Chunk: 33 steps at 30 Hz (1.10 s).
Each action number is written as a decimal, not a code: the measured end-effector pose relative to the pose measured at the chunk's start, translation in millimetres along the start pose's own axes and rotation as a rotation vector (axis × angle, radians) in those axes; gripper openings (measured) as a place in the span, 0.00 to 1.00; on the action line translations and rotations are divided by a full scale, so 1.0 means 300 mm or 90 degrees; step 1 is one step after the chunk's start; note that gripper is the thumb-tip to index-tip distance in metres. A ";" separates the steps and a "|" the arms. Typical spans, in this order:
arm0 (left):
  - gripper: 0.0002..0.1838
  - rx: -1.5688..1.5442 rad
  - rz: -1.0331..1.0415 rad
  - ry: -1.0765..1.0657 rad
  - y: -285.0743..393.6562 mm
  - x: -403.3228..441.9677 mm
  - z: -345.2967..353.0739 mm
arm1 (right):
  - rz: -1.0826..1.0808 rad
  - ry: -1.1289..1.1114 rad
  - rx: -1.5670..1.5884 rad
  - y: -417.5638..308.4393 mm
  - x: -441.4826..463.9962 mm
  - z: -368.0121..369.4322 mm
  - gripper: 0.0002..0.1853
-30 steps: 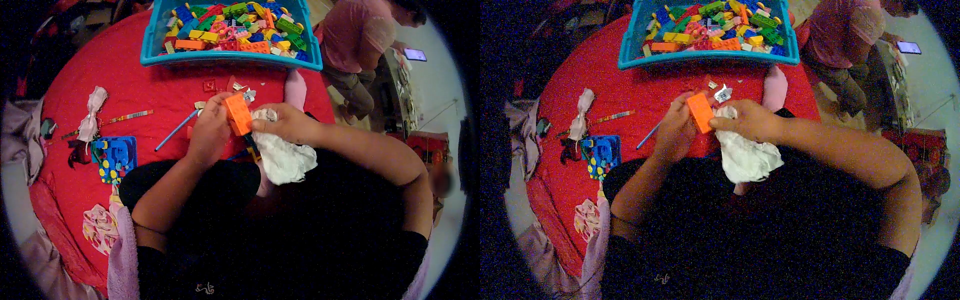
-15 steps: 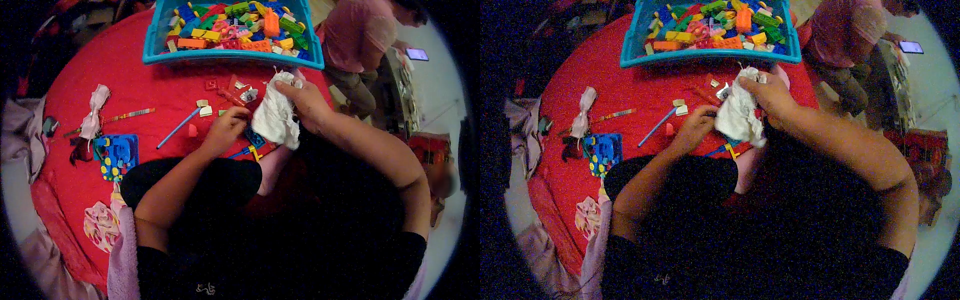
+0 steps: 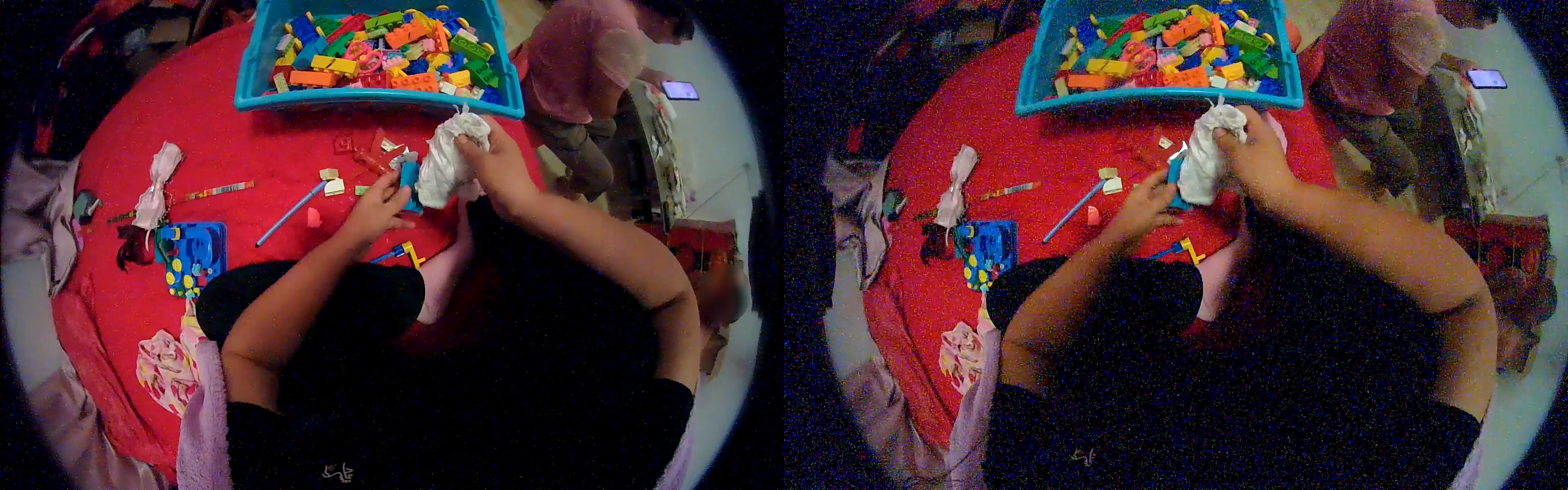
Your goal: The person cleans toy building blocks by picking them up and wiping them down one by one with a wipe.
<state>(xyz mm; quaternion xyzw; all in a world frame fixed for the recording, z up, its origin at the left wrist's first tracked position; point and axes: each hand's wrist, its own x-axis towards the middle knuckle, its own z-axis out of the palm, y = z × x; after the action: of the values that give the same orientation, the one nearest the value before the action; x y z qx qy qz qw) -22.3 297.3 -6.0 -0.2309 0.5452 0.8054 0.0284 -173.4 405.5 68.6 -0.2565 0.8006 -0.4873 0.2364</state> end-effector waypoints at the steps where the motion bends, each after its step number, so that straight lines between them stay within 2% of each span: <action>1: 0.27 -0.101 0.016 -0.024 0.037 -0.017 0.001 | -0.031 -0.008 -0.021 -0.018 -0.004 -0.004 0.13; 2: 0.28 -0.202 0.031 -0.048 0.064 -0.033 0.000 | -0.061 -0.017 -0.042 -0.035 -0.009 -0.007 0.14; 3: 0.29 -0.217 0.037 -0.048 0.084 -0.048 -0.001 | -0.060 -0.017 -0.042 -0.055 -0.019 -0.003 0.14; 5: 0.29 -0.226 0.060 -0.062 0.109 -0.069 0.003 | -0.325 -0.045 -0.105 -0.092 -0.040 0.010 0.14; 6: 0.29 -0.236 0.084 -0.076 0.118 -0.078 0.006 | -0.323 -0.045 -0.106 -0.111 -0.047 0.012 0.14; 8: 0.29 -0.252 0.087 -0.096 0.137 -0.096 0.008 | -0.421 -0.191 -0.216 -0.144 -0.061 0.014 0.16; 10: 0.28 -0.266 0.093 -0.116 0.140 -0.109 0.009 | -0.409 -0.201 -0.213 -0.163 -0.084 0.024 0.17; 12: 0.27 -0.326 0.099 -0.119 0.137 -0.118 0.014 | -0.411 -0.279 -0.176 -0.170 -0.097 0.030 0.18; 17: 0.27 -0.335 0.087 -0.105 0.139 -0.130 0.011 | -0.427 -0.280 -0.192 -0.176 -0.094 0.040 0.17; 22: 0.30 -0.346 0.124 -0.104 0.135 -0.121 0.003 | -0.350 -0.236 -0.179 -0.194 -0.095 0.048 0.16; 27: 0.34 -0.299 0.164 -0.073 0.159 -0.130 -0.011 | -0.346 -0.207 -0.200 -0.186 -0.089 0.038 0.15; 32: 0.35 -0.296 0.152 -0.069 0.186 -0.137 -0.008 | -0.287 -0.196 -0.250 -0.151 -0.070 0.020 0.16; 33: 0.35 -0.308 0.138 -0.068 0.192 -0.139 -0.008 | -0.302 -0.132 -0.170 -0.159 -0.066 0.023 0.15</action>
<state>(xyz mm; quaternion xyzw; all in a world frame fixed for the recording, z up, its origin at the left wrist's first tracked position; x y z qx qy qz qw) -1.5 280.5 60.0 -0.1282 0.3561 0.9216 -0.0856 -145.5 395.0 111.3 -0.5137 0.7467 -0.3908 0.1605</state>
